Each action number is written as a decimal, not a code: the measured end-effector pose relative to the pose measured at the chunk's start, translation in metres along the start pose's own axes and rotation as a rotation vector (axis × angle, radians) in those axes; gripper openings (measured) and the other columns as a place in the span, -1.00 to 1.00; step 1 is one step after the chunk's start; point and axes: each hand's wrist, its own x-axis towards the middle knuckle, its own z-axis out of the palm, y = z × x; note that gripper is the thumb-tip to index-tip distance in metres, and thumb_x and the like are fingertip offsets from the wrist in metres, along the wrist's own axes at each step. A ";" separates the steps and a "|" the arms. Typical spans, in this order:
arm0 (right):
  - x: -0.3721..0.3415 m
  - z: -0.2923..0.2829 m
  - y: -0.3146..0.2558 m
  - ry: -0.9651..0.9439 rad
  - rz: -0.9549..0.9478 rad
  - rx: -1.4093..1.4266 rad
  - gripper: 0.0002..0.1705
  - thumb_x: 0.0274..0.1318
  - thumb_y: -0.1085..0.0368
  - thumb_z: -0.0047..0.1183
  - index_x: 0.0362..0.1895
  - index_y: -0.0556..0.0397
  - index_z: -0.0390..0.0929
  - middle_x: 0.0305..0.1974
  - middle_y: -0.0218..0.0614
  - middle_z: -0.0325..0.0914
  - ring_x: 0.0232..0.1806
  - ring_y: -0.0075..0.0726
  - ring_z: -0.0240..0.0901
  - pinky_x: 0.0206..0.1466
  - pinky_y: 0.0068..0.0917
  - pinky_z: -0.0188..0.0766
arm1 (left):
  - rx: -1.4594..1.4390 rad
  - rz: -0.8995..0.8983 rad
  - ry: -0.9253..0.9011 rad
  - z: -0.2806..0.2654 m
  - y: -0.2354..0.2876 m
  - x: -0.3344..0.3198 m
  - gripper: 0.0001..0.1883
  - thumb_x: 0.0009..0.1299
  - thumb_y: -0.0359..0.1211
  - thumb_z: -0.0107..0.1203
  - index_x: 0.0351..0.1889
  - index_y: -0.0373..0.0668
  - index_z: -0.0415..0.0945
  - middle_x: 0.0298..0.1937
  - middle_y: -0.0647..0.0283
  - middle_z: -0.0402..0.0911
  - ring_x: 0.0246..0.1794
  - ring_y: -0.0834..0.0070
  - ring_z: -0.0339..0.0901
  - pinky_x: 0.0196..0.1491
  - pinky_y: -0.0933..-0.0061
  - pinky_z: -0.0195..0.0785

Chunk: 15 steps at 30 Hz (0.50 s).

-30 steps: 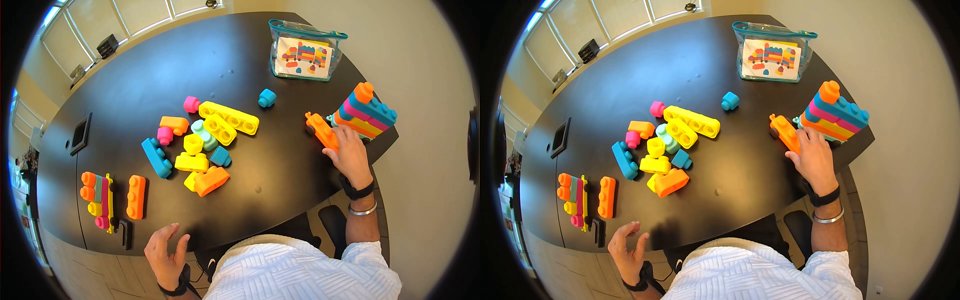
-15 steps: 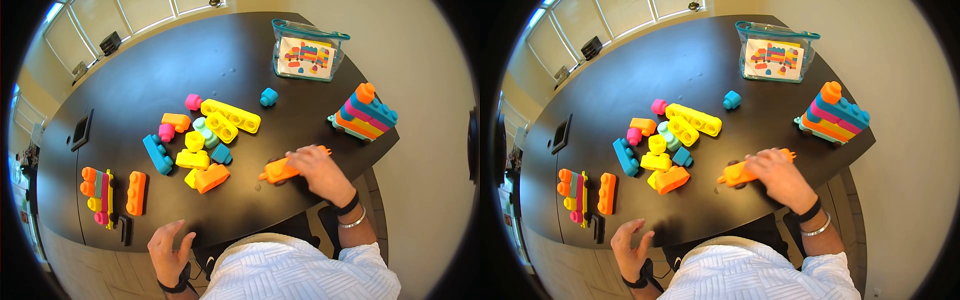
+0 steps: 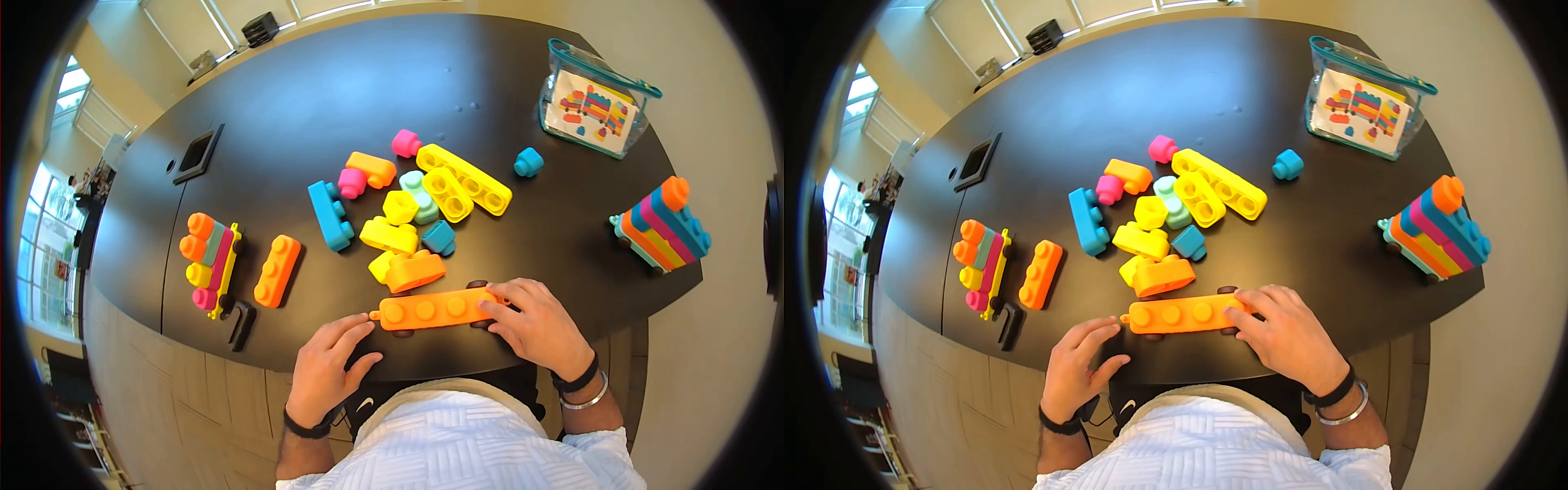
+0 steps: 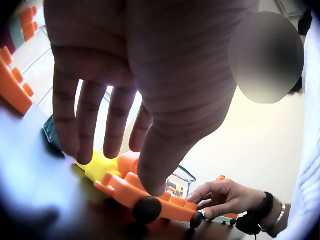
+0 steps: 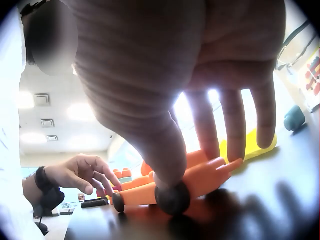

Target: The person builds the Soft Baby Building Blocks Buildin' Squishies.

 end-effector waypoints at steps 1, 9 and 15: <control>0.001 0.001 -0.001 0.007 -0.020 0.014 -0.57 0.30 0.28 0.46 0.22 -0.07 0.70 0.34 -0.18 0.66 0.37 0.09 0.57 0.48 0.01 0.52 | 0.002 0.019 -0.008 -0.001 0.000 0.002 -0.49 0.35 -0.29 0.61 0.22 -0.19 0.73 0.31 0.07 0.79 0.22 -0.01 0.76 0.25 0.10 0.66; -0.003 -0.001 0.004 0.094 -0.043 0.039 -0.58 0.23 0.29 0.50 0.17 0.00 0.76 0.31 -0.18 0.67 0.37 0.06 0.58 0.46 -0.01 0.53 | 0.070 0.077 0.053 -0.020 -0.038 0.051 -0.55 0.47 -0.37 0.49 0.30 -0.18 0.69 0.43 0.00 0.71 0.32 -0.04 0.71 0.35 0.05 0.59; -0.010 -0.007 0.005 0.154 -0.067 0.093 -0.62 0.20 0.30 0.51 0.10 0.01 0.78 0.28 -0.21 0.69 0.35 0.03 0.59 0.42 -0.04 0.56 | 0.295 0.061 -0.042 -0.008 -0.064 0.102 -0.27 0.49 -0.36 0.48 0.65 0.07 0.54 0.80 -0.12 0.28 0.55 -0.18 0.57 0.48 0.00 0.52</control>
